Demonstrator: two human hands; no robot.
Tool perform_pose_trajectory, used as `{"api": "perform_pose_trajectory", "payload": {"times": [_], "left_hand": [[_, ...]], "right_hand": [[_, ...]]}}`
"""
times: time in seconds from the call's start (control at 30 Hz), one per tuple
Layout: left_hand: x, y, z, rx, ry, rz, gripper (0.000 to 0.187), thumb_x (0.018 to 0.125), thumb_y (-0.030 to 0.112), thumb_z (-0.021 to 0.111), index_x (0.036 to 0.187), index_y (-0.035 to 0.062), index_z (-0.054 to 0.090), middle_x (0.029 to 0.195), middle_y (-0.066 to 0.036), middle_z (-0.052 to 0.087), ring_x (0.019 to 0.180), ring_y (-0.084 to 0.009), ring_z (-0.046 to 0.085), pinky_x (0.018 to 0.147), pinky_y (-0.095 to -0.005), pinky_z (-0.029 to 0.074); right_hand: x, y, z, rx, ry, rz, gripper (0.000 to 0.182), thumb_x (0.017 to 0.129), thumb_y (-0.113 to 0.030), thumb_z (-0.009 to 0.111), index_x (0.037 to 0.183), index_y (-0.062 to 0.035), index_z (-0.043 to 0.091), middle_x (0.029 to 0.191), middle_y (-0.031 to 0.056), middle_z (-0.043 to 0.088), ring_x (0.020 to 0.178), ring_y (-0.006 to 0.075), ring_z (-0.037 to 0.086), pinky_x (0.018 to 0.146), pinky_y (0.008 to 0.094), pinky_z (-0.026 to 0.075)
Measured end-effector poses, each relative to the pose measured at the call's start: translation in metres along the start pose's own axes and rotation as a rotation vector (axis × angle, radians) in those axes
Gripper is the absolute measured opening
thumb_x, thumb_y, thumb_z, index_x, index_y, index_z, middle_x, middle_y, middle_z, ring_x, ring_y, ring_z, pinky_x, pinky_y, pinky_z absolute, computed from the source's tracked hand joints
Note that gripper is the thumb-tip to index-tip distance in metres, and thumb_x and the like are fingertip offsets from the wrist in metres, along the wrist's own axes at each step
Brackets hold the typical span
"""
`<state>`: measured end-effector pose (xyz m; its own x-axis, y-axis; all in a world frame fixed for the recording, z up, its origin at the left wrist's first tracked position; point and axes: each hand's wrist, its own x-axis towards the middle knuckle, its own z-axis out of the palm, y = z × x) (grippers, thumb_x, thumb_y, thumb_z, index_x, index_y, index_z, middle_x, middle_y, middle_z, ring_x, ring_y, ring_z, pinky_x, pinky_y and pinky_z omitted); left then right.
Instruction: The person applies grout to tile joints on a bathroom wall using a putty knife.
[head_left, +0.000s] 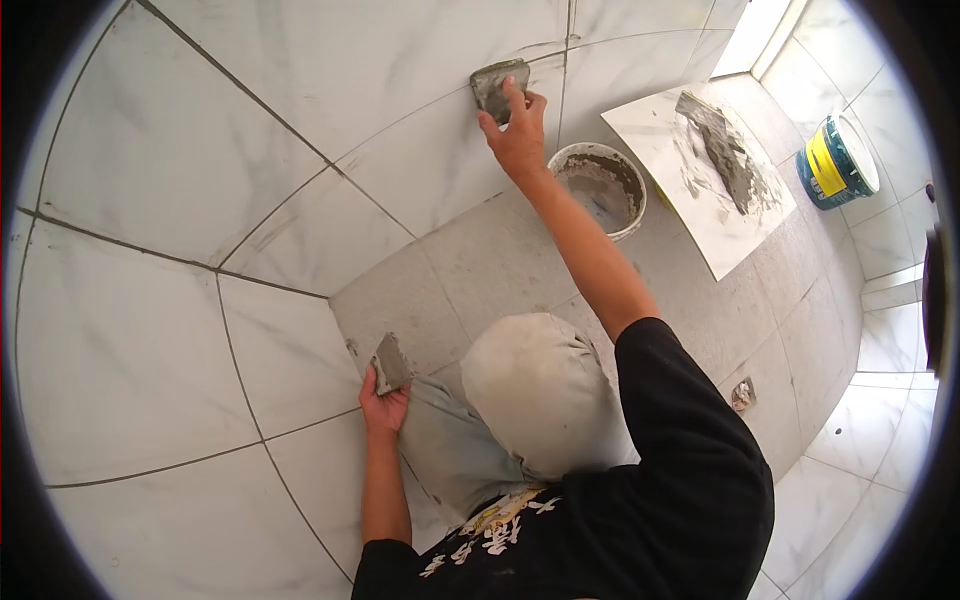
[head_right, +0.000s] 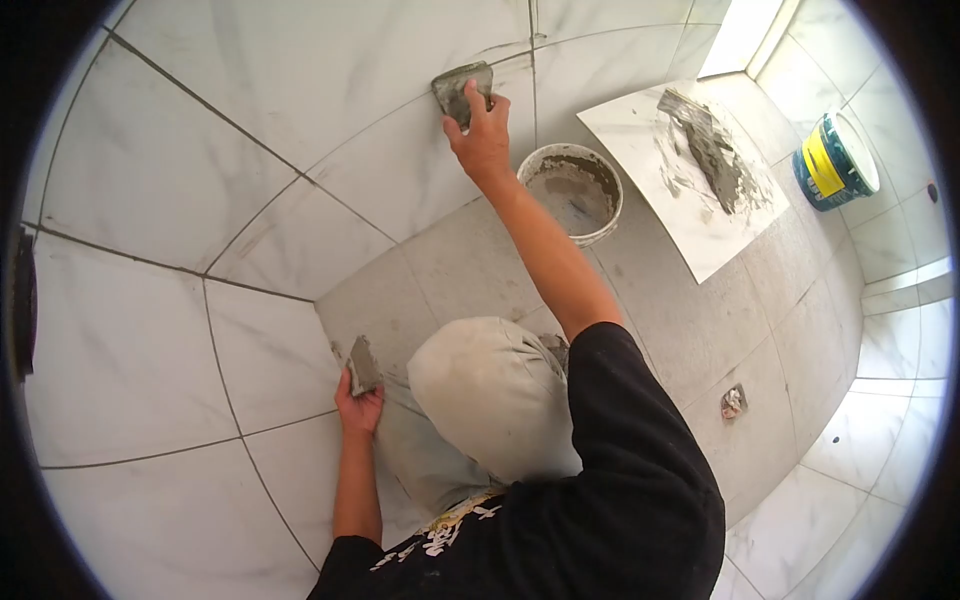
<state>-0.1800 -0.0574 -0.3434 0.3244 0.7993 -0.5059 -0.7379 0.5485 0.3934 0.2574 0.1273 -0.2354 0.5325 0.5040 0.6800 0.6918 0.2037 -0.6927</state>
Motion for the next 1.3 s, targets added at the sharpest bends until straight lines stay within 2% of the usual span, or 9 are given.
{"api": "perform_pose_trajectory", "payload": {"times": [0.07, 0.13, 0.3, 0.37, 0.53, 0.67, 0.8, 1.0, 1.3], "left_hand": [[0.0, -0.001, 0.001, 0.017, 0.025, -0.014, 0.031, 0.099, 0.028, 0.056, 0.122, 0.0089, 0.061, 0.119, -0.007, 0.067, 0.106, -0.0247, 0.066, 0.082, -0.0422, 0.059], [0.004, -0.002, -0.002, 0.009, 0.016, 0.005, 0.031, 0.098, 0.027, 0.055, 0.123, 0.0087, 0.061, 0.119, -0.008, 0.068, 0.107, -0.0246, 0.066, 0.082, -0.0429, 0.059], [-0.002, -0.002, -0.001, -0.025, 0.04, 0.031, 0.031, 0.099, 0.027, 0.055, 0.123, 0.0085, 0.061, 0.12, -0.01, 0.067, 0.107, -0.0249, 0.066, 0.081, -0.0438, 0.059], [0.0, 0.0, -0.002, -0.04, 0.038, 0.041, 0.031, 0.099, 0.027, 0.055, 0.123, 0.0085, 0.061, 0.12, -0.01, 0.067, 0.108, -0.0251, 0.066, 0.08, -0.0442, 0.059], [0.004, -0.003, 0.002, 0.002, -0.089, -0.008, 0.032, 0.099, 0.027, 0.056, 0.125, 0.0087, 0.06, 0.121, -0.01, 0.067, 0.106, -0.0259, 0.067, 0.079, -0.0445, 0.06], [0.006, 0.0, -0.006, 0.043, 0.002, -0.049, 0.034, 0.099, 0.027, 0.055, 0.126, 0.008, 0.059, 0.12, -0.01, 0.067, 0.106, -0.026, 0.067, 0.081, -0.0439, 0.06], [-0.005, 0.003, 0.0, 0.035, -0.025, -0.023, 0.039, 0.098, 0.028, 0.057, 0.13, 0.0047, 0.055, 0.125, -0.012, 0.064, 0.111, -0.028, 0.065, 0.088, -0.0448, 0.059], [-0.002, 0.0, -0.005, -0.024, -0.03, 0.035, 0.04, 0.099, 0.028, 0.057, 0.131, 0.0037, 0.054, 0.125, -0.013, 0.064, 0.112, -0.0274, 0.064, 0.088, -0.0438, 0.059], [0.0, -0.002, 0.002, 0.02, 0.003, 0.011, 0.036, 0.098, 0.029, 0.056, 0.126, 0.0064, 0.058, 0.12, -0.01, 0.067, 0.108, -0.0256, 0.066, 0.086, -0.0415, 0.059]], "right_hand": [[-0.015, 0.006, -0.002, -0.03, -0.033, 0.008, 0.067, 0.079, -0.02, 0.075, 0.138, -0.0048, 0.049, 0.116, 0.0281, 0.048, 0.105, 0.0423, 0.05, 0.093, 0.0424, 0.046], [-0.034, 0.01, -0.021, -0.202, -0.42, 0.174, 0.065, 0.081, -0.027, 0.074, 0.136, -0.0005, 0.05, 0.114, 0.0288, 0.054, 0.099, 0.0379, 0.058, 0.088, 0.0417, 0.049], [0.056, 0.002, -0.07, 0.29, -0.078, 0.598, 0.069, 0.081, -0.037, 0.074, 0.131, 0.0049, 0.053, 0.1, 0.0184, 0.068, 0.078, 0.0218, 0.066, 0.06, 0.034, 0.055], [0.089, 0.0, -0.076, 0.438, 0.003, 0.709, 0.064, 0.082, -0.034, 0.073, 0.132, 0.0008, 0.053, 0.105, 0.0116, 0.065, 0.085, 0.0203, 0.064, 0.059, 0.0347, 0.057], [0.07, -0.032, -0.039, 0.502, -0.083, 0.725, 0.073, 0.082, -0.033, 0.074, 0.136, 0.0079, 0.047, 0.107, 0.0173, 0.066, 0.088, 0.0232, 0.067, 0.058, 0.0377, 0.06], [-0.007, -0.063, 0.034, 0.382, -0.208, 0.372, 0.064, 0.083, -0.034, 0.074, 0.126, 0.0091, 0.058, 0.077, 0.0134, 0.064, 0.051, 0.0142, 0.055, 0.045, 0.0288, 0.049], [-0.009, -0.097, -0.007, 0.505, -0.555, 0.664, 0.054, 0.086, -0.032, 0.07, 0.125, 0.0036, 0.06, 0.076, 0.0091, 0.062, 0.06, 0.0146, 0.059, 0.052, 0.0294, 0.054], [0.068, -0.003, -0.077, 0.704, -0.024, 0.859, 0.031, 0.091, -0.033, 0.058, 0.101, -0.0031, 0.061, 0.077, 0.0078, 0.054, 0.059, 0.0198, 0.058, 0.051, 0.0365, 0.057], [0.066, -0.024, -0.039, 0.714, 0.0, 0.816, 0.036, 0.085, -0.031, 0.068, 0.102, 0.0007, 0.062, 0.084, 0.0104, 0.061, 0.067, 0.0227, 0.062, 0.052, 0.037, 0.059]]}}
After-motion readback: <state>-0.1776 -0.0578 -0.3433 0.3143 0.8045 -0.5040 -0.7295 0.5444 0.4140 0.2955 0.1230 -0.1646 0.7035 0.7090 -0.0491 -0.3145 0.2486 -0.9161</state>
